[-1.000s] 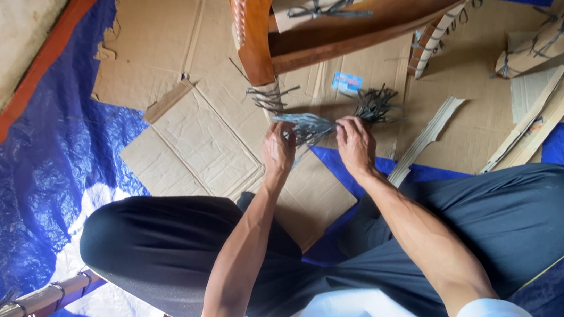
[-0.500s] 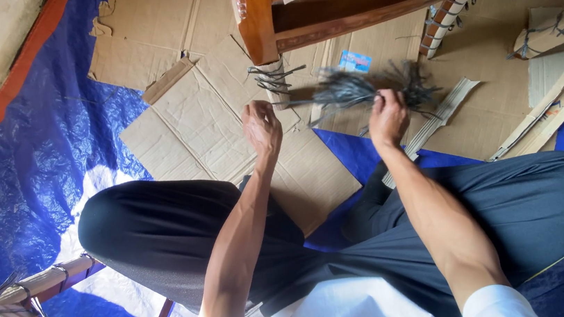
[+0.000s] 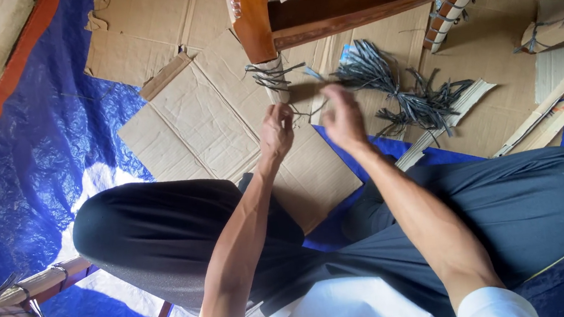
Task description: The person ties plastic strips around the legs and frame of a wooden chair to secure padding.
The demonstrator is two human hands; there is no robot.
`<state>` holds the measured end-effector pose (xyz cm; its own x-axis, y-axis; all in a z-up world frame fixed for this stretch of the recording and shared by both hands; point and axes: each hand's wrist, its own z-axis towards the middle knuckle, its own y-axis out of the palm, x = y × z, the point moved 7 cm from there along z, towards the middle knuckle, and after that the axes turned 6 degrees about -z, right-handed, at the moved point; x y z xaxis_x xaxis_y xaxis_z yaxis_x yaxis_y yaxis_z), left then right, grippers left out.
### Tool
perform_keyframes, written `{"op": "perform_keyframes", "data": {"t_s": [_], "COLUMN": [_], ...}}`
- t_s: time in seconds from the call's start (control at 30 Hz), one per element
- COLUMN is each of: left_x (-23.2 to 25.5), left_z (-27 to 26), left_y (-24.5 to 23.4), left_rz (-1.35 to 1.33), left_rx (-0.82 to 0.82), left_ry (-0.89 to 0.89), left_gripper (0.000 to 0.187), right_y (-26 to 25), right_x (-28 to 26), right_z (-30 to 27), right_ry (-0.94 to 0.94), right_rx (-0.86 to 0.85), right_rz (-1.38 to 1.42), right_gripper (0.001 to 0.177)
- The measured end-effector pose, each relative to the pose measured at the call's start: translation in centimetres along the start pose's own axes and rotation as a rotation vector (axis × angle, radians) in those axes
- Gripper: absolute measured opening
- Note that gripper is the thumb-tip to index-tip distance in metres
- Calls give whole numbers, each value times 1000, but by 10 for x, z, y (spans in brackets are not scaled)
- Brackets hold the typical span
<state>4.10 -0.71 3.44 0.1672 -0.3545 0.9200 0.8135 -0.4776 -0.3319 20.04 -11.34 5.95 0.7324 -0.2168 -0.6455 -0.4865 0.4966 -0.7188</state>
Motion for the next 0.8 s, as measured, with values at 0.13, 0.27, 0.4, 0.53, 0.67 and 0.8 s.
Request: {"op": "perform_keyframes", "data": {"t_s": [0.13,0.27,0.4,0.53,0.67,0.8], "left_x": [-8,-11,-53,-70,-30,-43], "left_z": [4,12,12,28,66,90], "left_y": [5,-11,-22,-40,-54,-40], "left_rz": [-55,-36,4,97,211,378], "left_rx": [-41,51,124,157,48,-169], "left_ry": [-7,-70,-289,-129,-151,70], "left_gripper": [14,12,18,25,38,38], "right_y": [33,77,71,90,103,120], "right_x": [-27,18,66,105,74,35], "right_z": [1,-5,6,26,68,103], "right_ry": [-108,265,604,479,407,22], "right_rx": [-136,-379,-64,79,-100,-230], "right_rz": [34,236,181,77,62,-2], "right_gripper": [41,19,26,23,19,24]}}
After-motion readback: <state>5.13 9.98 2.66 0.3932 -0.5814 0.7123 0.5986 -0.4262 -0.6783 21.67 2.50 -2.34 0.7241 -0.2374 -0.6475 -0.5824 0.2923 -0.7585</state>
